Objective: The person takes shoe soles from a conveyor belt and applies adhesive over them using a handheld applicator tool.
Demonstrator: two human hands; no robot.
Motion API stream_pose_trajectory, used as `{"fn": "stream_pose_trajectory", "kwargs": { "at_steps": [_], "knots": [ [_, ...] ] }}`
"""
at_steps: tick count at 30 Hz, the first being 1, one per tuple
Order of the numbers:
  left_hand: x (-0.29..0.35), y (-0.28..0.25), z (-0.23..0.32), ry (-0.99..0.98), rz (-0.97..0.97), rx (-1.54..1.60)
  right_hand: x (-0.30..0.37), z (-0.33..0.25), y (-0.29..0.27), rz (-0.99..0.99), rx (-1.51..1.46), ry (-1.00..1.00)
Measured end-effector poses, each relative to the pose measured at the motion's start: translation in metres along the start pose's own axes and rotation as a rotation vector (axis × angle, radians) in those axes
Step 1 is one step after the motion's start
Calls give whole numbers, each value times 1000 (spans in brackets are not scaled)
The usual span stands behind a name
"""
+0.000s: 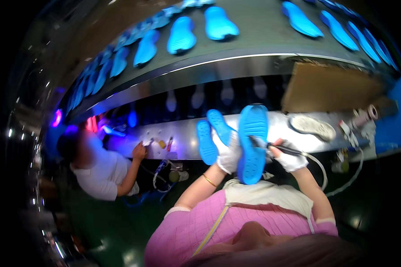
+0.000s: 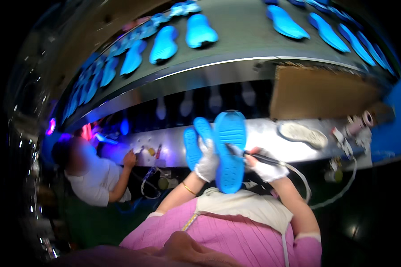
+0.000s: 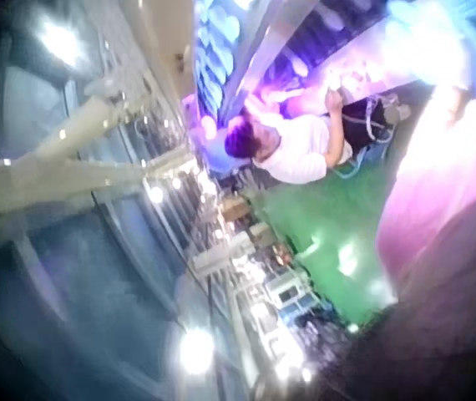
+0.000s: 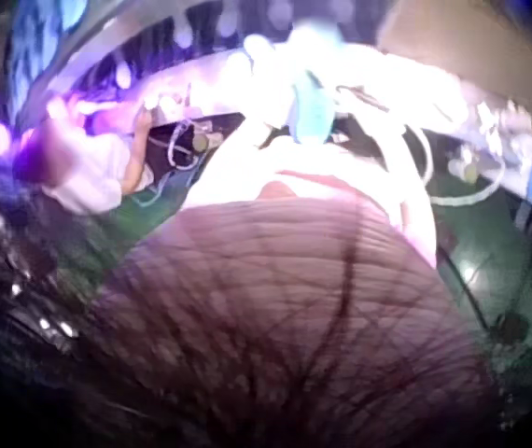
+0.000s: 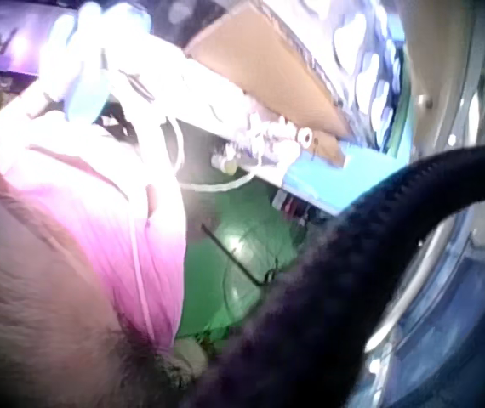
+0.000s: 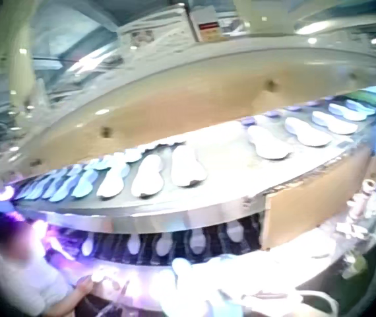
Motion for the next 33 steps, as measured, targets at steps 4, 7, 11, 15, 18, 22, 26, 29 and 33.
{"fn": "stream_pose_trajectory", "kwargs": {
  "at_steps": [4, 7, 11, 15, 18, 22, 26, 29, 33],
  "knots": [
    [9, -3, 8, 88, 173, -330, 4, -3, 6, -162, 22, -174],
    [2, 3, 21, 281, 44, -14, -4, -2, 5, -109, -192, -103],
    [-12, -5, 8, 123, 95, 24, -19, -13, 3, -58, -82, -298],
    [-27, -7, 16, 239, -40, 329, -26, -6, 18, -236, -50, -250],
    [-32, -3, 35, 371, -219, 442, -32, -17, 24, -328, -372, -242],
    [-32, -8, 55, 474, -123, 312, -36, -35, 23, -110, -112, -507],
    [-30, -12, 66, 496, -144, 280, -33, -26, 39, -268, 17, -381],
    [-33, -12, 70, 494, -212, 390, -35, -17, 29, -163, -362, -111],
    [-34, -8, 79, 576, -256, 423, -27, -24, 31, -68, -175, -149]
  ]
}}
Point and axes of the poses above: each hand's wrist, its own x-axis away from the middle knuckle, its own y-axis out of the palm, z = x × y, the point moved 6 cm from there along -x, towards the middle knuckle, and after that the axes turned 10 degrees about -x, right-handed, at the moved point
